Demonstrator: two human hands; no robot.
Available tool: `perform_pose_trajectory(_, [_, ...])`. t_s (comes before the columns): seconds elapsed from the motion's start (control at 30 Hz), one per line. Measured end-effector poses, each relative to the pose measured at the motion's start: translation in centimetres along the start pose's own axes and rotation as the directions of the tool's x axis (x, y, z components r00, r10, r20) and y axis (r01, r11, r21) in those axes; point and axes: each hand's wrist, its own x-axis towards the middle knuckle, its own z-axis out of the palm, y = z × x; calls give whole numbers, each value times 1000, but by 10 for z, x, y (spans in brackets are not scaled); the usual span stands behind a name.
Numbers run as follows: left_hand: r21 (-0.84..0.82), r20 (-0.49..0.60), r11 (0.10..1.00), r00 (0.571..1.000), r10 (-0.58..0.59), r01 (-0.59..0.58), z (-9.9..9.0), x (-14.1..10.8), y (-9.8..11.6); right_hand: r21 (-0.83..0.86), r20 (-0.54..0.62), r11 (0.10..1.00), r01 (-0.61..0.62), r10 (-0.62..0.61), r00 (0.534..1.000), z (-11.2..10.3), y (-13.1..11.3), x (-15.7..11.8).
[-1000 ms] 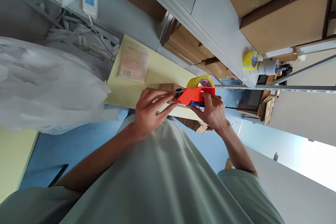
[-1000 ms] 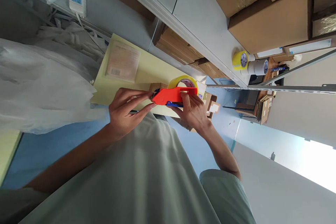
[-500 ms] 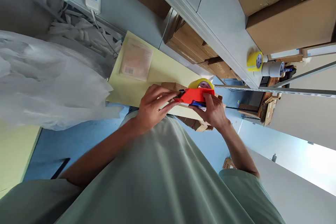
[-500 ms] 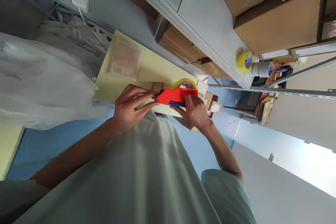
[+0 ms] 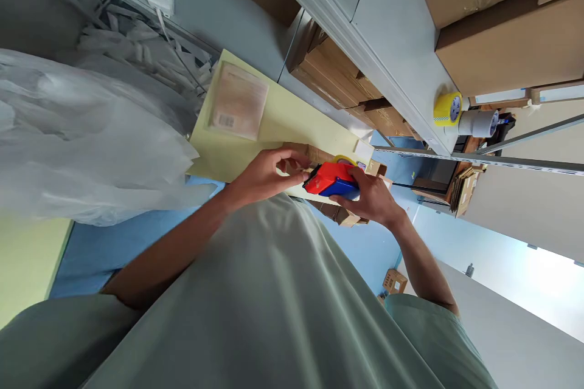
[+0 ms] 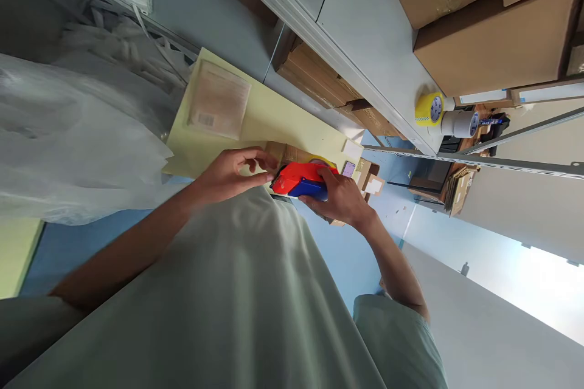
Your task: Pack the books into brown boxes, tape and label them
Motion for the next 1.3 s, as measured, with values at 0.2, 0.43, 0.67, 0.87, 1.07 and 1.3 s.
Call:
perform_pose_trajectory(0.2, [-334, 99, 904, 963, -249, 268, 25, 12, -28, 52, 258, 971, -233, 213, 942, -22, -18, 9])
perform_pose_trajectory(0.43, [-287, 26, 870, 911, -411, 400, 25, 8, -56, 18, 467, 938, -346, 298, 832, -56, 0, -1])
perform_pose_trajectory(0.67, [-308, -26, 872, 913, -407, 380, 10, 32, -104, -20, 423, 922, -387, 359, 832, -77, -1, 0])
perform_pose_trajectory(0.87, [-334, -80, 867, 906, -417, 370, 20, 47, -127, -154, 316, 932, -330, 362, 877, -68, -27, 24])
perform_pose_trajectory(1.07, [-351, -139, 858, 885, -444, 375, 33, 54, -145, -202, 311, 928, -313, 363, 878, -62, -40, 42])
perform_pose_trajectory(1.3, [-141, -273, 956, 918, -289, 258, 52, 62, -165, -226, 321, 910, -349, 407, 855, -59, -46, 49])
